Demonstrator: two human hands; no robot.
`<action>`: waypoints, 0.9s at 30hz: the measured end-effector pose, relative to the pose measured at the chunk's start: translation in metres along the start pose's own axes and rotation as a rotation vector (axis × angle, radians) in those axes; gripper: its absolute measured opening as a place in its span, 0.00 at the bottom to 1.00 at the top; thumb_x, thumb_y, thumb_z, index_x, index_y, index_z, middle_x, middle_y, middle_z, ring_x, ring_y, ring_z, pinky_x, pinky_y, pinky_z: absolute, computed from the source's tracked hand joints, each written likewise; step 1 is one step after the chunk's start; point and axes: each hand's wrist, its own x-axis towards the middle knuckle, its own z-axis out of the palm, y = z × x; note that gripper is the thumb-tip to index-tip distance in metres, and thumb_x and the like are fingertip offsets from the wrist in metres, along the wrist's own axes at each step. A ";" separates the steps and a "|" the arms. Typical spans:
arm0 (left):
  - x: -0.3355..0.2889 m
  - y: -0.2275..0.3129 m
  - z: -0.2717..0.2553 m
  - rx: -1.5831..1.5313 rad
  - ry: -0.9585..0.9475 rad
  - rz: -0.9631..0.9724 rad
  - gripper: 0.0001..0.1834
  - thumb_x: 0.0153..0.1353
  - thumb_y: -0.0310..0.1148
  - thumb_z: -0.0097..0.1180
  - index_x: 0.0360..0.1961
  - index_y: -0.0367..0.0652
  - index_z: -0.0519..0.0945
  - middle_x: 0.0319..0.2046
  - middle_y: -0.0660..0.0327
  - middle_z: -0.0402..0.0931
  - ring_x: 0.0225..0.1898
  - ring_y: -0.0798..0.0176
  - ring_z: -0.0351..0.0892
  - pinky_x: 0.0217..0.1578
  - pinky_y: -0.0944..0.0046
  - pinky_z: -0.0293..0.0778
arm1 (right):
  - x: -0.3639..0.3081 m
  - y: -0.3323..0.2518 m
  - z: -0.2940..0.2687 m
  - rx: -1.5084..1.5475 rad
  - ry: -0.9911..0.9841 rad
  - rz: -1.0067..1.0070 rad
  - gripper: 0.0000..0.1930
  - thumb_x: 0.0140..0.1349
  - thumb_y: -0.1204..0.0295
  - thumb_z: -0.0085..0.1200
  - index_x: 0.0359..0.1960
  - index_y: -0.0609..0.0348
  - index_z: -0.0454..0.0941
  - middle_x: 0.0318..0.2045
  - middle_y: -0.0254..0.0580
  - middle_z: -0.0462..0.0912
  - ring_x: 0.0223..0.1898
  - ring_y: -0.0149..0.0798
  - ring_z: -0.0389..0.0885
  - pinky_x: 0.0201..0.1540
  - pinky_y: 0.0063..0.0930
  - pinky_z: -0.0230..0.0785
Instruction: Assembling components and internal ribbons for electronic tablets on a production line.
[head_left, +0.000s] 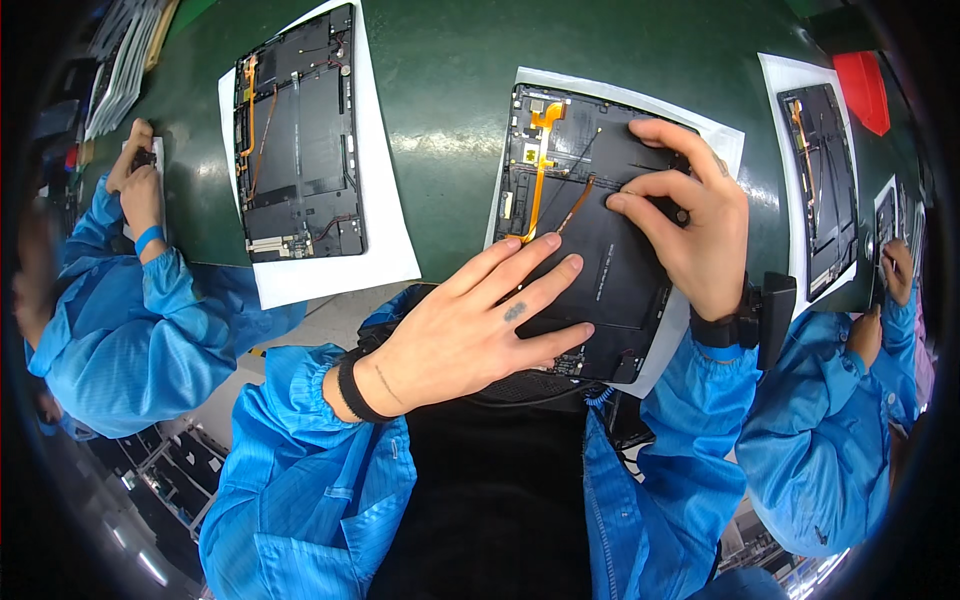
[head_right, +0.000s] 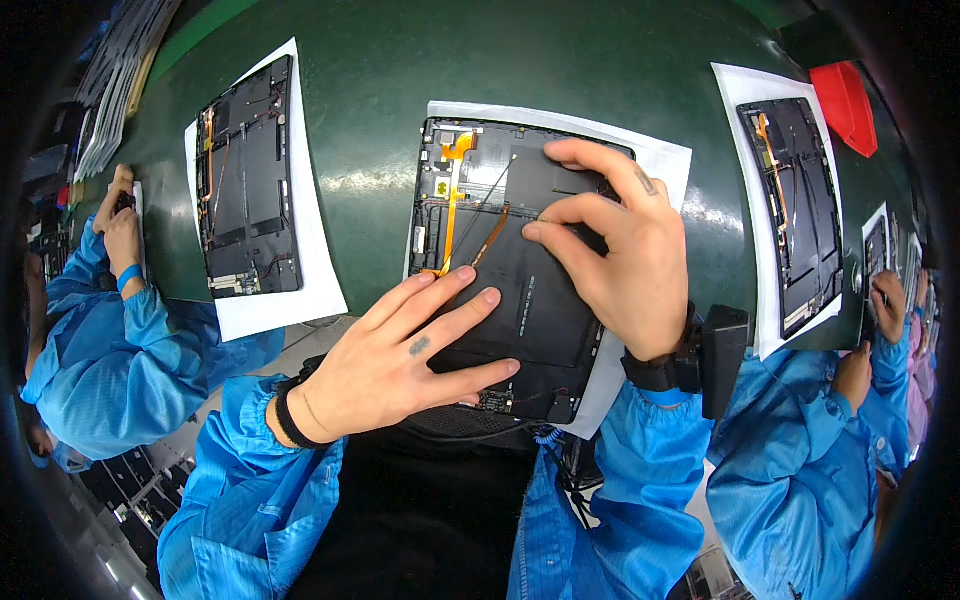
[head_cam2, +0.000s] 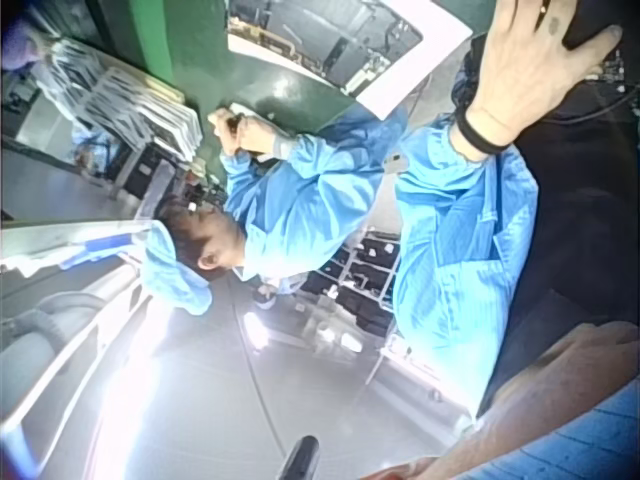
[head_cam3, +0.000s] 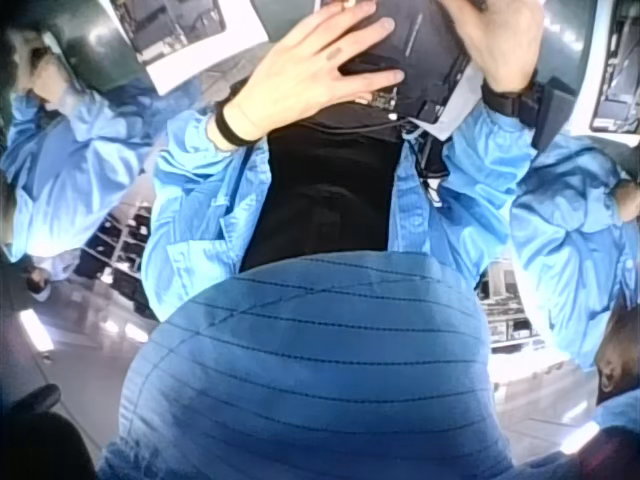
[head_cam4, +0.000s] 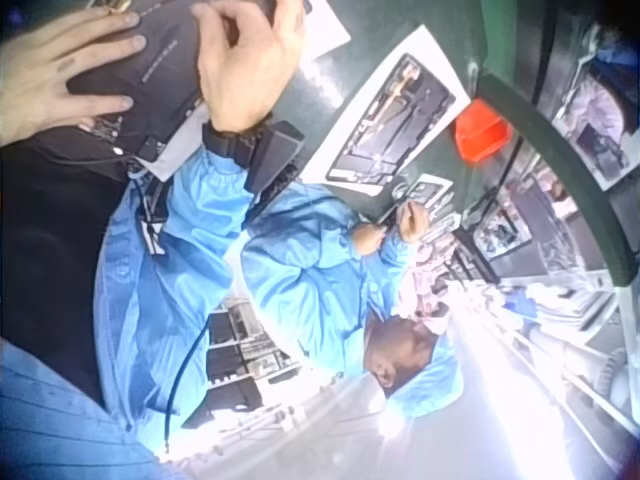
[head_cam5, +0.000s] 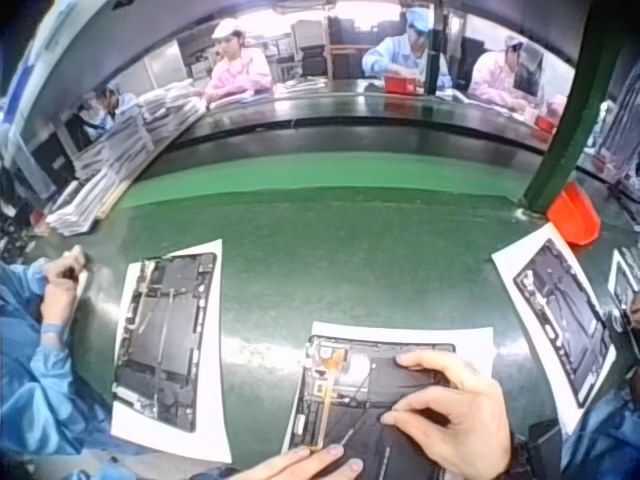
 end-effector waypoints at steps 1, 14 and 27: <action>0.000 0.000 0.000 -0.010 -0.002 0.000 0.30 0.54 0.52 0.70 0.62 0.78 0.84 0.71 0.58 0.69 0.74 0.45 0.66 0.72 0.45 0.68 | 0.001 0.000 0.000 0.010 0.011 0.013 0.07 0.49 0.77 0.74 0.30 0.61 0.88 0.56 0.43 0.86 0.54 0.48 0.85 0.54 0.37 0.74; -0.001 0.001 0.000 -0.045 0.088 -0.002 0.27 0.57 0.47 0.73 0.59 0.61 0.86 0.69 0.57 0.72 0.73 0.47 0.68 0.70 0.46 0.70 | -0.004 0.001 -0.006 0.033 -0.100 -0.014 0.36 0.41 0.69 0.81 0.57 0.54 0.83 0.68 0.44 0.75 0.67 0.50 0.74 0.67 0.43 0.66; -0.069 0.004 0.033 -1.195 0.320 -0.717 0.13 0.75 0.29 0.59 0.55 0.31 0.78 0.40 0.59 0.85 0.32 0.72 0.80 0.34 0.68 0.80 | -0.008 0.003 -0.001 0.008 0.271 0.024 0.11 0.62 0.82 0.64 0.47 0.63 0.87 0.59 0.48 0.83 0.60 0.50 0.83 0.61 0.38 0.74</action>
